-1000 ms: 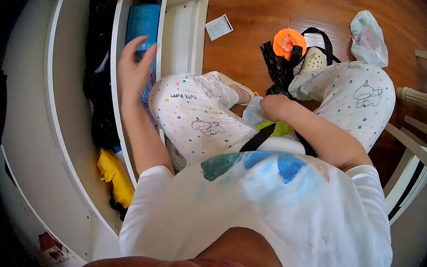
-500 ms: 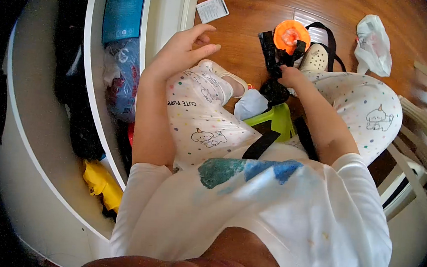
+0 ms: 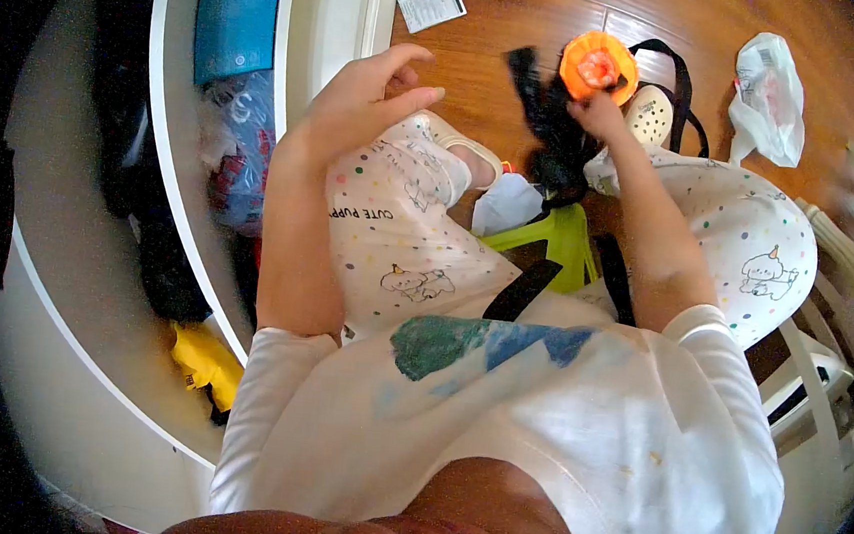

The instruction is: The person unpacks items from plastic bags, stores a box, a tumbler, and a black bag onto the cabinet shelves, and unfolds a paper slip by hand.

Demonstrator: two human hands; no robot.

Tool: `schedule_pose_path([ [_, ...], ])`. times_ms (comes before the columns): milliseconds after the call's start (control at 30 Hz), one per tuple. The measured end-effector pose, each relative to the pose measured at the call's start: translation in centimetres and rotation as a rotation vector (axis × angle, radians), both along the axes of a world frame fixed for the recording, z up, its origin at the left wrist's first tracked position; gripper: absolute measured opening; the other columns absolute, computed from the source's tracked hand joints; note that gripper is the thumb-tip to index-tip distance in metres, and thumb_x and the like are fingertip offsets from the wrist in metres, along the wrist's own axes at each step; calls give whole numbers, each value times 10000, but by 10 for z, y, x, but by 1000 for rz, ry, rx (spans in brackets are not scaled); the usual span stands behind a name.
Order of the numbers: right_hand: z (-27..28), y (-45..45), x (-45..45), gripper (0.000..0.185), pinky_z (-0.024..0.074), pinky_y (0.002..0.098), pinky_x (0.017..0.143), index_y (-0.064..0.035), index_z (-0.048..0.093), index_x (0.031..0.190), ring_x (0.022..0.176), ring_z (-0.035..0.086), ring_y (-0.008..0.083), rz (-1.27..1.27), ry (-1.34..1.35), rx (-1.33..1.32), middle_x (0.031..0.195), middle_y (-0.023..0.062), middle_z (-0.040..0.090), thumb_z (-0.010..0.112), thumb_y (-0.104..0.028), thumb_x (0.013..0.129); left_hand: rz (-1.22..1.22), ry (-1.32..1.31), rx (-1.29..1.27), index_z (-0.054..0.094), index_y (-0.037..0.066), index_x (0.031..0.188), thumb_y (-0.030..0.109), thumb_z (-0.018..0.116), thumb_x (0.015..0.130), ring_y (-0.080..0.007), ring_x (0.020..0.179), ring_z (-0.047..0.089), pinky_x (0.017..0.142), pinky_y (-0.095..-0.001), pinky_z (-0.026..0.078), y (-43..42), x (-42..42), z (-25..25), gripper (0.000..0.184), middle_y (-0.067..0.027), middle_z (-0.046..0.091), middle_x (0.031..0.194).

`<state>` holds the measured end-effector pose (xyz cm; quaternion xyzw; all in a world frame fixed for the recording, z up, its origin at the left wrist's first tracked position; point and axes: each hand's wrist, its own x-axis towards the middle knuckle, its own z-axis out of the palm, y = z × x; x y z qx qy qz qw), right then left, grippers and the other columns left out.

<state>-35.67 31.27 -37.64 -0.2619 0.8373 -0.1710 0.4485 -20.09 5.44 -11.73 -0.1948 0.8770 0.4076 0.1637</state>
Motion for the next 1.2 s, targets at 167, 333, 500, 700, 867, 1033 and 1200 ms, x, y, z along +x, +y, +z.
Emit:
schedule_pose_path([
  [167,123,-56,-35,292,473,247,733,-100,636,1040,843,504,42,-433,-463,-401,992,-26,596,545,-328,883,-39,117,-89,474,21,1188,315,663,779,-262,985,554,839,-334,439,3,-8,-4,538,-177,565,1050],
  [333,237,-59,-19,303,495,288,821,-47,574,1130,875,547,88,-325,-710,-717,1073,21,586,496,-240,910,-13,398,-173,310,-6,1310,327,792,614,-310,1183,432,999,-349,329,24,-21,3,909,-215,452,1252],
  [500,301,-23,1,295,516,345,806,-10,578,1088,839,584,158,-517,-1069,-1127,984,62,605,469,-224,915,-3,418,-79,241,-51,1308,291,827,544,-309,1120,487,954,-345,372,54,-33,-3,1022,-227,480,1202],
  [700,289,23,-3,456,537,319,706,17,506,1153,933,586,248,-741,-1599,-1159,1106,170,567,432,-364,913,29,310,255,228,-35,1331,366,825,558,-305,1094,499,929,-372,394,95,-42,-15,1056,-245,484,1174],
  [867,277,33,7,566,527,240,491,46,482,1166,855,629,264,-817,-1740,-1213,1103,212,560,444,-442,882,-43,182,479,229,-13,1336,304,792,624,-294,1175,433,971,-375,359,106,-36,-31,961,-238,443,1234],
  [1033,286,28,6,622,491,194,392,73,521,1099,697,654,248,-779,-1629,-1136,1011,230,595,473,-495,850,-27,276,714,417,-24,1219,81,609,767,-179,950,535,838,-303,437,106,-44,-38,503,-98,554,1070],
  [1200,261,31,-2,239,304,182,333,-138,604,895,520,548,84,-943,-1037,-856,771,-2,610,599,-361,809,281,255,912,498,-15,1137,33,517,809,-138,848,543,769,-281,454,101,-50,-18,332,-62,573,992],
])
